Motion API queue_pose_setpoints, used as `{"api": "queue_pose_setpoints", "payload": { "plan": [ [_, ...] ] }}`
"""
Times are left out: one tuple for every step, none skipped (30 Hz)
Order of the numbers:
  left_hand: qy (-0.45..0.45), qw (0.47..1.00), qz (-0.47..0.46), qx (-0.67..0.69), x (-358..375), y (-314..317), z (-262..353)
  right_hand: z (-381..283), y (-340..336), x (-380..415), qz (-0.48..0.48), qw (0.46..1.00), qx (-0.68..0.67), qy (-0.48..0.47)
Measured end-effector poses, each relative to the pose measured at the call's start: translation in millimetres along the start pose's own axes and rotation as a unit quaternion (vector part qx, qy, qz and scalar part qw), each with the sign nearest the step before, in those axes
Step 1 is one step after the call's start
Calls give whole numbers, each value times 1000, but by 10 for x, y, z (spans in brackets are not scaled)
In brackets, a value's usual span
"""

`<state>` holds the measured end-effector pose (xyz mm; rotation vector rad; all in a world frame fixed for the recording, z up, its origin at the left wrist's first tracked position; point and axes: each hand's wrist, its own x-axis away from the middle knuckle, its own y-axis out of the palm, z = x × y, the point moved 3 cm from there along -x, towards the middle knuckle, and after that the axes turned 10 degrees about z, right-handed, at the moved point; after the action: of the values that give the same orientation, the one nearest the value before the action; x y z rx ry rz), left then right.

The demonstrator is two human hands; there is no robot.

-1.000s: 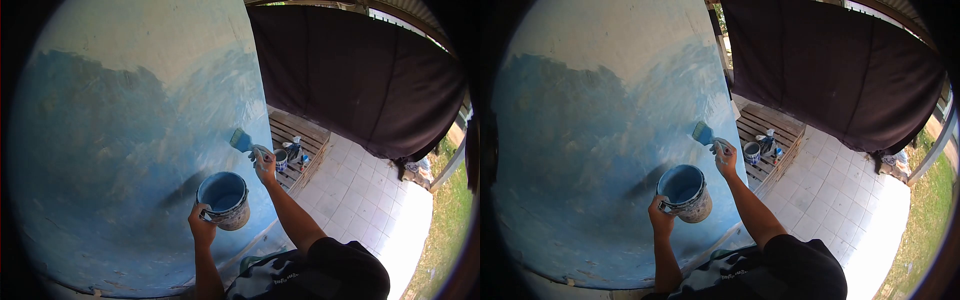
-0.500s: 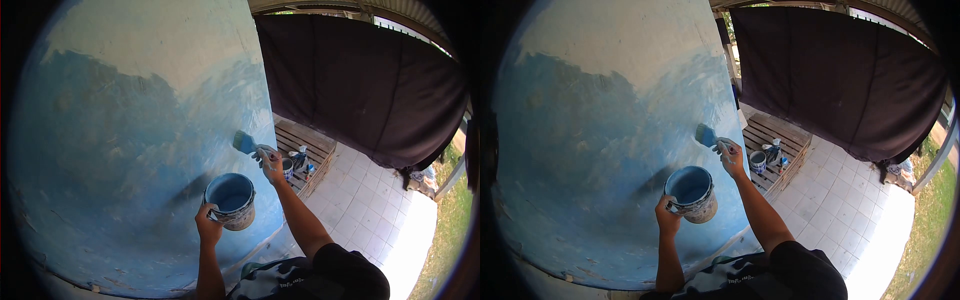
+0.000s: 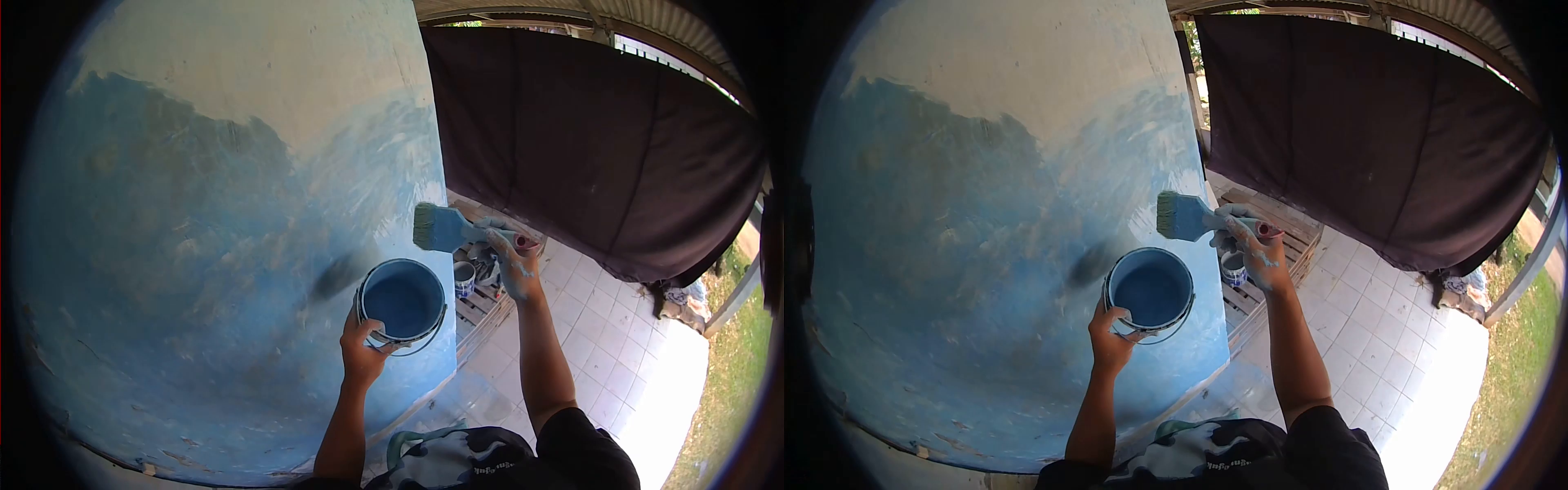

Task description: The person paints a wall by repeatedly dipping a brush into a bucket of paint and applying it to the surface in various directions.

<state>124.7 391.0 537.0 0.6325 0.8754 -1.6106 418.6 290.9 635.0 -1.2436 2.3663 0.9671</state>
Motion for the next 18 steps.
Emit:
{"api": "queue_pose_setpoints", "payload": {
  "plan": [
    [-5, 1000, -2, 4, 12, 9, -69, -102, 25, 82, -28, 999, 23, -31],
    [21, 1000, 0, -8, 15, 23, -124, -105, 9, 183, -26, 998, 50, -22],
    [46, 999, 2, -19, 18, 40, -162, -74, 15, 276, -23, 998, 56, -20],
    [50, 999, 2, -19, 29, 64, -211, -22, 55, 358, -45, 994, 93, -21],
    [48, 999, 0, -12, 53, 94, -312, 21, 97, 423, -67, 989, 129, -22],
    [62, 998, 5, -15, 54, 97, -362, -8, 175, 463, -107, 981, 159, -20],
    [76, 997, 12, -18, 82, 117, -449, 81, 209, 487, -104, 981, 165, -19],
    [74, 997, 10, -13, 107, 134, -522, 172, 253, 516, -127, 963, 231, -57],
    [102, 994, 5, -30, 128, 144, -568, 269, 296, 544, -150, 939, 294, -93],
    [131, 990, 0, -48, 142, 169, -593, 392, 298, 551, -163, 935, 307, -69],
    [132, 990, -2, -45, 155, 189, -631, 459, 324, 590, -159, 935, 309, -69],
    [147, 988, 4, -40, 160, 213, -660, 514, 354, 644, -145, 925, 340, -83],
    [163, 986, 11, -34, 166, 231, -698, 586, 389, 692, -131, 915, 370, -96],
    [165, 986, 10, -32, 171, 246, -740, 684, 421, 719, -125, 913, 373, -110],
    [170, 985, 9, -31, 174, 253, -771, 705, 479, 743, -122, 912, 375, -110],
    [176, 984, 7, -31, 179, 259, -799, 724, 538, 767, -120, 905, 397, -95],
    [177, 984, 4, -28, 178, 271, -818, 751, 573, 789, -117, 898, 418, -79],
    [188, 982, 9, -32, 155, 266, -796, 849, 570, 799, -109, 896, 418, -106]
  ]
}}
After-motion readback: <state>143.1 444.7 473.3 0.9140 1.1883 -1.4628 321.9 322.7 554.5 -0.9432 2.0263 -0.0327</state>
